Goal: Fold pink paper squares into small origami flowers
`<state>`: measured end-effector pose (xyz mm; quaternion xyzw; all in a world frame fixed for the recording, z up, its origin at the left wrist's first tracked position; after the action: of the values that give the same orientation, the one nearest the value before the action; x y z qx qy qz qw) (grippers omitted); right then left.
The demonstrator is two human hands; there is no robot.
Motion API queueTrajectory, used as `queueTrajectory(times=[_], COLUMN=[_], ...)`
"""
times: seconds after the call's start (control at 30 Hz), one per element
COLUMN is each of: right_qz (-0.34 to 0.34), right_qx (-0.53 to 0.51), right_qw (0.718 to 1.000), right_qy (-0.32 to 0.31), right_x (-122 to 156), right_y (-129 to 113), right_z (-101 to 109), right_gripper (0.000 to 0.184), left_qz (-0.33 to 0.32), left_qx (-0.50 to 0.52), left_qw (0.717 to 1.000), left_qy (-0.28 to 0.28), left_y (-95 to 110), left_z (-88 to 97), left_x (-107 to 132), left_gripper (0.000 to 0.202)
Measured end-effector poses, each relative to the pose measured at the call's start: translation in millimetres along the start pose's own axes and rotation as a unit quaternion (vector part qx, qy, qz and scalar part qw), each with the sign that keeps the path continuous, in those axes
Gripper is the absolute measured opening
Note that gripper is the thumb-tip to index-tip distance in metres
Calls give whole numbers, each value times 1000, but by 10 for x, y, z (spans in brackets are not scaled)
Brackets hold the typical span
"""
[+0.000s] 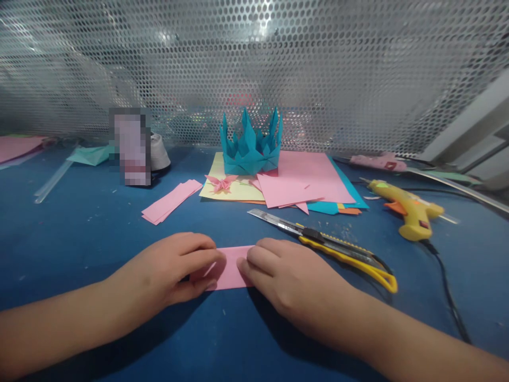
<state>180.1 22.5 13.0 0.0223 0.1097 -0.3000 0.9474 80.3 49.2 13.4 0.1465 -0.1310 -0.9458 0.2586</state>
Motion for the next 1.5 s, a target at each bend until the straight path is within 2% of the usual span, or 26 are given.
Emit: queueTrajectory(times=[0.2, 0.43, 0.6, 0.67, 0.77, 0.9, 1.07, 1.17, 1.27, 1.4, 1.5], right_qz=[-26, -13, 11, -4, -32, -57, -92, -129, -133, -156, -173], right_qx=[10, 83, 160, 175, 190, 180, 120, 58, 12, -68, -110], right_qw=[1000, 996, 987, 984, 981, 981, 986, 986, 987, 984, 976], right_qy=[1, -11, 6, 13, 17, 35, 72, 92, 85, 52, 70], right_x=[9, -29, -55, -51, -35, -20, -15, -11, -25, -33, -6], right_y=[37, 4, -109, -109, -67, 9, 115, 185, 192, 230, 264], right_z=[-35, -52, 27, 52, 64, 75, 139, 189, 184, 118, 122], right_gripper=[33, 47, 31, 27, 24, 28, 33, 29, 26, 16, 6], left_qz=[-24, -13, -1, -2, -29, -23, 2, 34, 51, 51, 73], left_qx=[-41, -44, -99, -138, -215, -292, -327, -312, -258, -123, -9], left_qw=[999, 999, 995, 990, 976, 956, 945, 950, 965, 991, 996], left_qy=[19, 1, -22, -36, -18, 3, 2, -15, -14, 16, 46], left_y=[26, -13, 14, 47, 135, 167, 155, 99, 63, 57, 16], left_z=[-20, -104, -106, -96, -54, -26, 46, 88, 108, 98, 89], left_x=[-33, -18, -18, -3, 36, 74, 53, 36, 33, 43, 70], left_gripper=[20, 21, 17, 15, 17, 25, 31, 29, 22, 11, 12])
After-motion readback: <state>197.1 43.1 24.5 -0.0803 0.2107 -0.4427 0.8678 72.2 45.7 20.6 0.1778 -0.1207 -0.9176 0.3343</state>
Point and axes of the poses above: each hand's wrist, its own x-axis away from the middle knuckle, its own z-axis out of the back of the hand, y = z × x, the point moved 8 cm from there along -x, towards the middle knuckle, and after that the axes turned 5 degrees about -z, right-handed, at the moved point
